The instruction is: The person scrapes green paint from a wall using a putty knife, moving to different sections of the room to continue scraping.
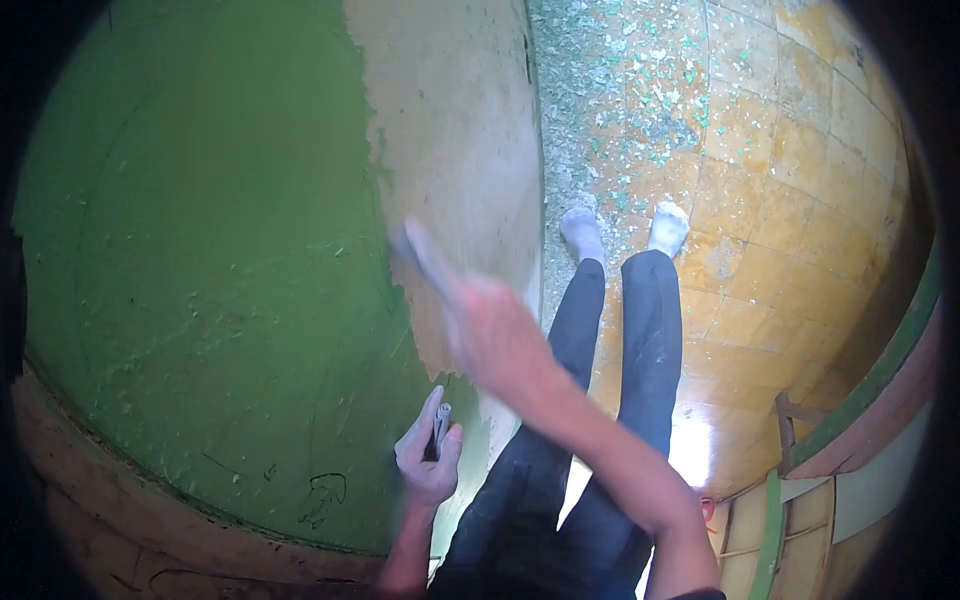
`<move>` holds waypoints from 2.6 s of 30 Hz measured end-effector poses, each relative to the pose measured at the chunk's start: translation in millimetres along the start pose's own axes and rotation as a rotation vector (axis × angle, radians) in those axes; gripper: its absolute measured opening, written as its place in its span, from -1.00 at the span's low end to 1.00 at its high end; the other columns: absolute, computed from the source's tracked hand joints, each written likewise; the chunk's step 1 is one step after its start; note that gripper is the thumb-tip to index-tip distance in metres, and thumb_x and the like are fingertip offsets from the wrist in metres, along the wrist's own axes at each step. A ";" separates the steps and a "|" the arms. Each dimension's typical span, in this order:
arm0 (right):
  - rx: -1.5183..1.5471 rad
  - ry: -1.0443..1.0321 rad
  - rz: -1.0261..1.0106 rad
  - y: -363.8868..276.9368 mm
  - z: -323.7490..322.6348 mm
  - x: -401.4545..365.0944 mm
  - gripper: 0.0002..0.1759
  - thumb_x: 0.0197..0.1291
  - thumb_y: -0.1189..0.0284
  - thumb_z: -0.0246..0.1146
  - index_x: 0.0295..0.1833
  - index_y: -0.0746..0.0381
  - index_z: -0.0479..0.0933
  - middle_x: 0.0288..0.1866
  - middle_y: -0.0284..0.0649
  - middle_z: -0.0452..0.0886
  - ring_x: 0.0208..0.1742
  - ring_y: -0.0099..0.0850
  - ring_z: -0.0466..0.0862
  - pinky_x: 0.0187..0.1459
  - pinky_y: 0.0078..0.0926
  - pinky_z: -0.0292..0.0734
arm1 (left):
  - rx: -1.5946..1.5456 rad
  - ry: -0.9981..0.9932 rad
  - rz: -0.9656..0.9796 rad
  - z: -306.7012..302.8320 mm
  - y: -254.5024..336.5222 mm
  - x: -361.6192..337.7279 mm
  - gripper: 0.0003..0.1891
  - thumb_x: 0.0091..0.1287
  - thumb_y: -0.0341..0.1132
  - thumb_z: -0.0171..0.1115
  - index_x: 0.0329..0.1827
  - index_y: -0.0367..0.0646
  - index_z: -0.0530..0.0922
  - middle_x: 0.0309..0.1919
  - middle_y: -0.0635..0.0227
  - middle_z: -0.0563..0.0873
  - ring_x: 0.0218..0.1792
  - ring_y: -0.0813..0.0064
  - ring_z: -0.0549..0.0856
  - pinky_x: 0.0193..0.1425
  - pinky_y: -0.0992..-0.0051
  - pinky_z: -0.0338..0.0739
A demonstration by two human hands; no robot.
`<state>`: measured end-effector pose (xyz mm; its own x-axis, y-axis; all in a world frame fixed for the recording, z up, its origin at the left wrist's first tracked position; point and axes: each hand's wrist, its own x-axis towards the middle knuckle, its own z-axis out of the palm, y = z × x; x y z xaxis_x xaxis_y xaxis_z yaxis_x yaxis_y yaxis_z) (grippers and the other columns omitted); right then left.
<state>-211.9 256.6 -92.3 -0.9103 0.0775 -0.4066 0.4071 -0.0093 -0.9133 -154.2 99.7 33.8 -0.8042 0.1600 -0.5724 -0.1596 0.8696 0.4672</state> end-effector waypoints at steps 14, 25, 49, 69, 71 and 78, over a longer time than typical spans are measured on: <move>0.012 0.000 -0.008 -10.9 -33.2 56.4 -0.10 0.02 0.73 -0.06 0.60 0.13 0.26 0.24 0.17 0.60 -0.12 0.05 0.76 0.04 -0.23 0.63 | 0.011 -0.016 0.032 4.6 3.9 10.4 -0.53 0.32 -0.60 0.26 0.32 -0.49 0.52 -0.06 -0.11 0.78 -0.12 0.22 0.84 0.00 0.37 0.69; -0.003 0.062 -0.075 -17.5 -52.5 91.3 -0.11 0.03 0.73 -0.05 0.59 0.14 0.28 0.26 0.06 0.61 -0.14 0.11 0.74 0.08 -0.21 0.63 | 0.037 0.022 0.077 9.7 1.2 14.0 -0.51 0.31 -0.52 0.29 0.33 -0.43 0.54 -0.23 0.06 0.78 -0.30 0.46 0.75 -0.12 0.49 0.62; 0.057 0.010 -0.074 -43.3 -63.6 74.1 -0.10 0.00 0.73 -0.04 0.57 0.09 0.31 0.20 0.23 0.58 -0.11 0.16 0.70 0.04 -0.10 0.59 | -0.001 -0.025 -0.053 2.1 23.2 20.3 -0.56 0.34 -0.59 0.23 0.30 -0.45 0.55 -0.03 -0.06 0.79 -0.06 0.29 0.83 0.06 0.43 0.67; 0.072 0.177 -0.345 -17.9 -51.1 78.7 -0.11 0.02 0.64 0.00 0.59 0.05 0.27 0.07 0.26 0.62 -0.23 0.14 0.68 -0.05 -0.07 0.58 | -0.005 0.065 0.039 2.7 11.7 5.9 -0.52 0.31 -0.52 0.28 0.32 -0.43 0.55 -0.23 0.06 0.77 -0.26 0.48 0.75 -0.08 0.46 0.61; -0.037 0.176 -0.271 -23.2 -79.8 132.1 -0.10 0.00 0.66 -0.03 0.59 0.07 0.28 0.13 0.21 0.62 -0.19 0.14 0.70 -0.01 -0.10 0.60 | -0.002 0.042 0.041 4.0 7.7 7.5 -0.52 0.31 -0.52 0.28 0.32 -0.43 0.55 -0.23 0.05 0.77 -0.26 0.46 0.75 -0.07 0.46 0.61; 0.060 0.142 -0.255 -24.0 -56.8 80.3 -0.12 0.02 0.70 -0.05 0.59 0.12 0.26 0.22 0.23 0.57 0.04 0.18 0.65 0.18 -0.02 0.52 | -0.031 0.030 0.018 3.0 13.2 5.1 -0.52 0.31 -0.53 0.26 0.33 -0.43 0.54 -0.09 0.01 0.80 -0.12 0.37 0.81 0.04 0.46 0.63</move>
<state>-290.6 319.6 -101.8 -0.9615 0.2235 -0.1600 0.1573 -0.0301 -0.9871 -158.8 113.3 35.0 -0.8238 0.1608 -0.5436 -0.1621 0.8520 0.4978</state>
